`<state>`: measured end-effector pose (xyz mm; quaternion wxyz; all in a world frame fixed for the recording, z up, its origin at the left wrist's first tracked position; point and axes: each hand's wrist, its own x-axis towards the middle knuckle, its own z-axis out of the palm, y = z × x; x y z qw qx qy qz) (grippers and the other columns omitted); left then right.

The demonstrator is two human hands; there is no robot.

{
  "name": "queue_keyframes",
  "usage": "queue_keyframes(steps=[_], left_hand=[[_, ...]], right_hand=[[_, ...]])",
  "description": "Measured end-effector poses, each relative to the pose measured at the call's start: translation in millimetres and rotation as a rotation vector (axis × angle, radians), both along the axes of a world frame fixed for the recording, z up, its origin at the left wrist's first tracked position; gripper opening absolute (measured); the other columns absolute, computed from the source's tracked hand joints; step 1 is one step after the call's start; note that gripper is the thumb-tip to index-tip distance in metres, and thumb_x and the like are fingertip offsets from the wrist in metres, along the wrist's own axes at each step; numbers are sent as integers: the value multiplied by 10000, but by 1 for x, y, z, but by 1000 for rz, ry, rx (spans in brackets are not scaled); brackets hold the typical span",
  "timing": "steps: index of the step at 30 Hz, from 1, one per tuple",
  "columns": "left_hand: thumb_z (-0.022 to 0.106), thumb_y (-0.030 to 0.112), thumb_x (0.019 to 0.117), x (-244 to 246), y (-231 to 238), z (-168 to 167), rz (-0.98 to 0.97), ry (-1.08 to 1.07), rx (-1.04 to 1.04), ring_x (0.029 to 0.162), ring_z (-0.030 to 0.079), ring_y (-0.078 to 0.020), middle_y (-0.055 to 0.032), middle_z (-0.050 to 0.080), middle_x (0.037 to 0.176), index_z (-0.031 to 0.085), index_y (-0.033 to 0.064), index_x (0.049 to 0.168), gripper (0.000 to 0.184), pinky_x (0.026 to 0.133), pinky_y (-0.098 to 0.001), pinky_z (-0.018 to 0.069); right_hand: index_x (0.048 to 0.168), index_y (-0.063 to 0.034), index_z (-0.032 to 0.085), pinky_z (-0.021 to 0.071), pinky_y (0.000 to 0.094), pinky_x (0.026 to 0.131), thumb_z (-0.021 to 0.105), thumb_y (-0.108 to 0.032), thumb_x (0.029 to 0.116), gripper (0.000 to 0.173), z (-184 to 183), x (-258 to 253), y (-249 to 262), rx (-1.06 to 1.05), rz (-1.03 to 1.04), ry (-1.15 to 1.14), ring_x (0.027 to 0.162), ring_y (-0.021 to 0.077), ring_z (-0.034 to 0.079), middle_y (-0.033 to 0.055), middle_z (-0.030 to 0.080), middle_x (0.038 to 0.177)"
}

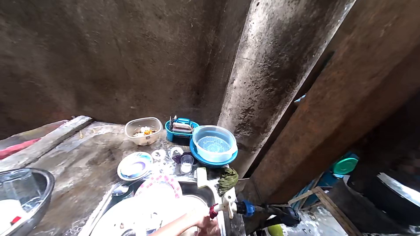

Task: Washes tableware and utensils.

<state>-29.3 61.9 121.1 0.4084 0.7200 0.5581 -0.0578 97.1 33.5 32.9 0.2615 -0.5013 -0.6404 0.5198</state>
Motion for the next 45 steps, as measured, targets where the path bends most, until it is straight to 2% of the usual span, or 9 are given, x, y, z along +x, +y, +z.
queue_keyframes(steps=[4, 9, 14, 18, 22, 26, 30, 35, 45], left_hand=[[550, 100, 997, -2, 13, -29, 340, -259, 306, 1140, 615, -447, -311, 666, 1134, 670, -123, 1102, 274, 997, -602, 435], [367, 112, 1092, 15, 17, -66, 1114, -1102, 262, 819, 549, -98, -74, 601, 927, 612, -80, 1119, 312, 793, -270, 476], [208, 243, 1141, 2, -31, -77, 1314, -1144, -146, 1061, 584, -211, -210, 607, 1274, 524, -67, 1337, 484, 922, -365, 463], [255, 234, 1132, 9, -53, -100, 1396, -1091, -194, 568, 473, -43, 31, 526, 717, 537, 68, 1049, 337, 551, -217, 443], [175, 303, 1133, 19, -63, -115, 1445, -1262, -411, 924, 568, -228, -168, 571, 1128, 422, -19, 1397, 484, 861, -409, 484], [253, 343, 1110, 19, -67, -112, 1528, -1369, -393, 709, 624, -131, -35, 644, 836, 553, 116, 1104, 377, 620, -316, 529], [272, 276, 1123, 9, -55, -94, 1493, -1327, -150, 779, 652, -146, -86, 676, 930, 572, 20, 1205, 403, 701, -322, 559], [318, 100, 1090, 8, -33, -55, 1094, -1118, 166, 1079, 627, -128, -168, 689, 1188, 643, -95, 1226, 403, 996, -304, 474], [761, 329, 872, 14, -34, -78, 427, -706, 594, 1157, 671, -269, -172, 722, 1186, 708, -10, 1200, 475, 1046, -486, 495]], right_hand=[[1437, 118, 353, 544, 313, 693, 527, 8, 995, 488, -8, -6, 6, -283, -180, 352, 774, 137, 621, 177, 621, 1028], [1510, 149, 252, 432, 383, 1115, 763, 66, 792, 885, 8, -3, -1, -129, -187, 361, 1319, 292, 519, 327, 481, 1435], [1478, 196, 277, 385, 436, 1156, 841, 94, 682, 981, 10, 4, -2, 44, -179, 193, 1351, 383, 491, 387, 467, 1425], [1424, 198, 318, 491, 335, 1062, 847, 24, 677, 932, 14, 9, -13, 72, -27, 291, 1213, 224, 608, 283, 598, 1291], [1495, 184, 247, 404, 380, 1136, 830, 77, 656, 1027, 14, 2, -6, 41, -162, 253, 1329, 311, 502, 354, 480, 1417], [1469, 101, 301, 539, 355, 982, 769, 72, 723, 881, 14, -5, -5, -190, -203, 389, 1164, 239, 627, 268, 583, 1305], [1316, -7, 458, 560, 342, 748, 271, -200, 1124, 330, -4, -21, 2, -516, -468, 773, 849, 165, 638, 115, 622, 1007], [1235, -108, 498, 558, 316, 710, 162, -488, 1095, 527, 3, -41, 9, -855, -579, 1158, 860, 156, 644, 74, 615, 988], [1211, 7, 454, 500, 245, 700, 216, -98, 1109, 280, 12, -7, -17, -788, -645, 878, 801, 100, 555, 84, 566, 966]])
